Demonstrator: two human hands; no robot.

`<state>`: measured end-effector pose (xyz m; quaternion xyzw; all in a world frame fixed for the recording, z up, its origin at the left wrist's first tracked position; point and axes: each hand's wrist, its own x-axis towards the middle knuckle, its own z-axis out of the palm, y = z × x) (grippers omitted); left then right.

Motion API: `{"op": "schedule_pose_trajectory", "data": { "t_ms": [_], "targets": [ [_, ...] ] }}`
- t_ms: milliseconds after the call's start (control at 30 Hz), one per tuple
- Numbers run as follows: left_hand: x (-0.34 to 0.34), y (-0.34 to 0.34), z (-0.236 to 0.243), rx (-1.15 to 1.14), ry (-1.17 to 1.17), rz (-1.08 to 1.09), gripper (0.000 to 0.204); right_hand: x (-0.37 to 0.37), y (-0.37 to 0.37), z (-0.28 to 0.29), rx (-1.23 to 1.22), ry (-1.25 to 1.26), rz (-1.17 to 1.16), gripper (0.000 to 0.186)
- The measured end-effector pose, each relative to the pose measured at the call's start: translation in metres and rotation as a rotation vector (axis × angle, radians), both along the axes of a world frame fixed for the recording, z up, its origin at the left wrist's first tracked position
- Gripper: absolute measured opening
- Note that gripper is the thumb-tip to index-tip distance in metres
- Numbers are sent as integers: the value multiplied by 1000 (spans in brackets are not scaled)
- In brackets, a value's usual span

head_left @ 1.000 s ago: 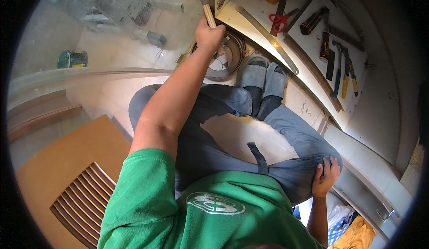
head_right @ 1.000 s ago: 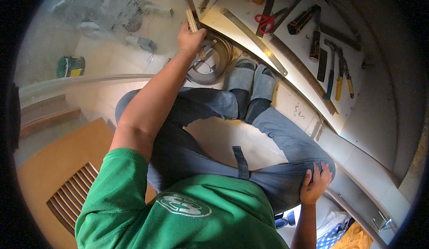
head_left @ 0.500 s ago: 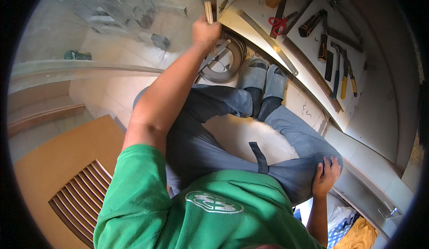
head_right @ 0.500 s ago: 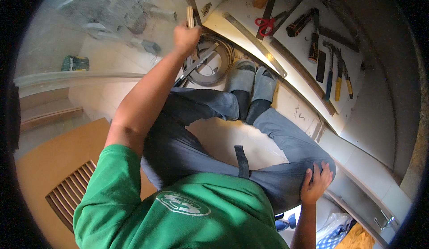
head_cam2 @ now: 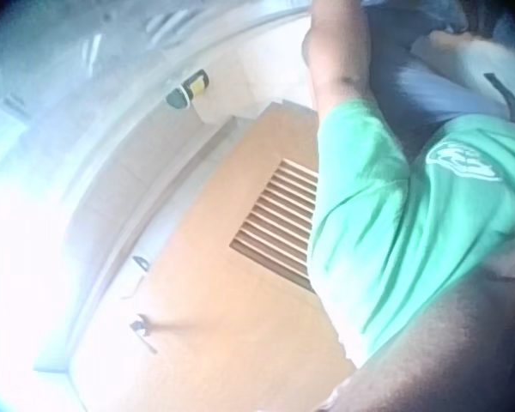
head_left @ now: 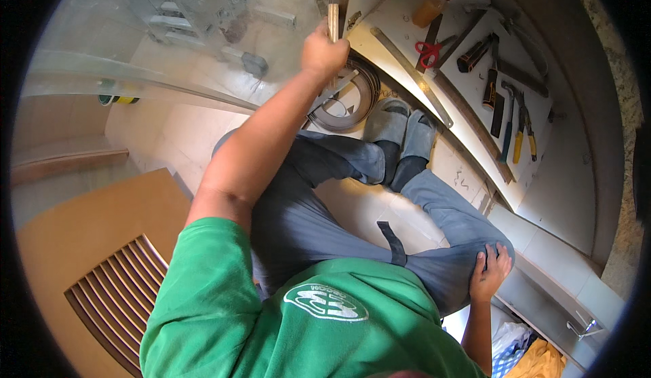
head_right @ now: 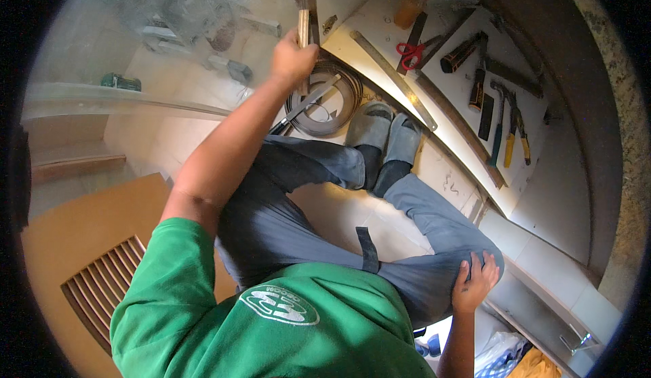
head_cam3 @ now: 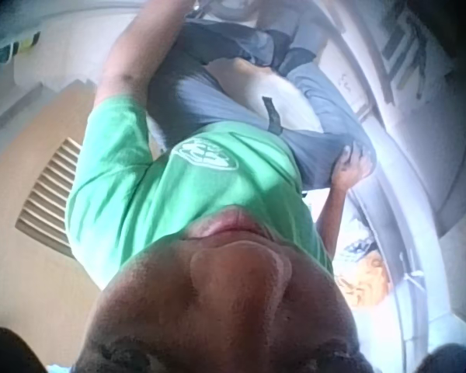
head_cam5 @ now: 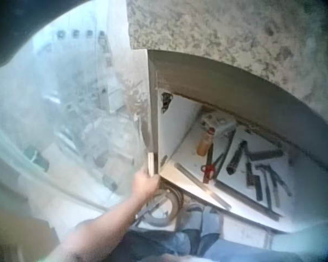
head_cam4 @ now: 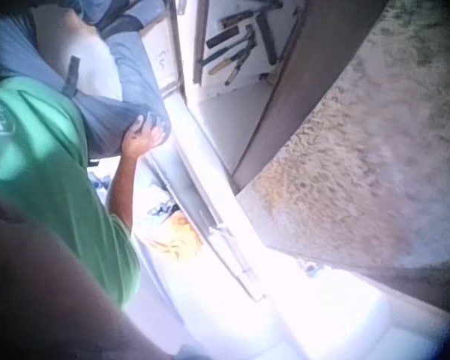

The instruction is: The person sits on the floor under a kitchen cabinet and repeatedly fits, taps, and adjusts a wooden trim piece along the cabinet's bottom edge. They use a hammer to tap the trim into place and a metal bar to pry or adjust the fit. The person also handles a small wooden block and a utility knife during the process.

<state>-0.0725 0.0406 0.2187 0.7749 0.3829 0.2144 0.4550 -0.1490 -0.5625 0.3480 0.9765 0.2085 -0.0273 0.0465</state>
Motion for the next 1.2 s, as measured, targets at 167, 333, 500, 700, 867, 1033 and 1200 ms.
{"op": "schedule_pose_trajectory", "data": {
  "t_ms": [167, 333, 500, 700, 867, 1033, 1200],
  "targets": [
    [14, 7, 8, -50, 175, -17, 57, -1, 1, 1, 4, -18, -6, 35],
    [-3, 3, 28, -22, -6, -71, 58, -5, 5, 4, 14, -32, -4, 34],
    [-1, -7, 40, 6, 3, 3, 62, -4, 7, 5, 11, -29, -14, 34],
    [6, -1, 59, 9, 12, -39, 63, -8, 7, 4, 31, -64, -5, 32],
    [10, -8, 75, 76, -85, 3, 68, -8, 8, 5, 31, -67, -8, 31],
    [8, -9, 88, 49, 12, 15, 71, -7, 8, 3, 56, -91, -3, 30],
    [16, -6, 122, 115, -159, 11, 59, -9, 6, 2, 71, -100, 5, 30]
  ]
}}
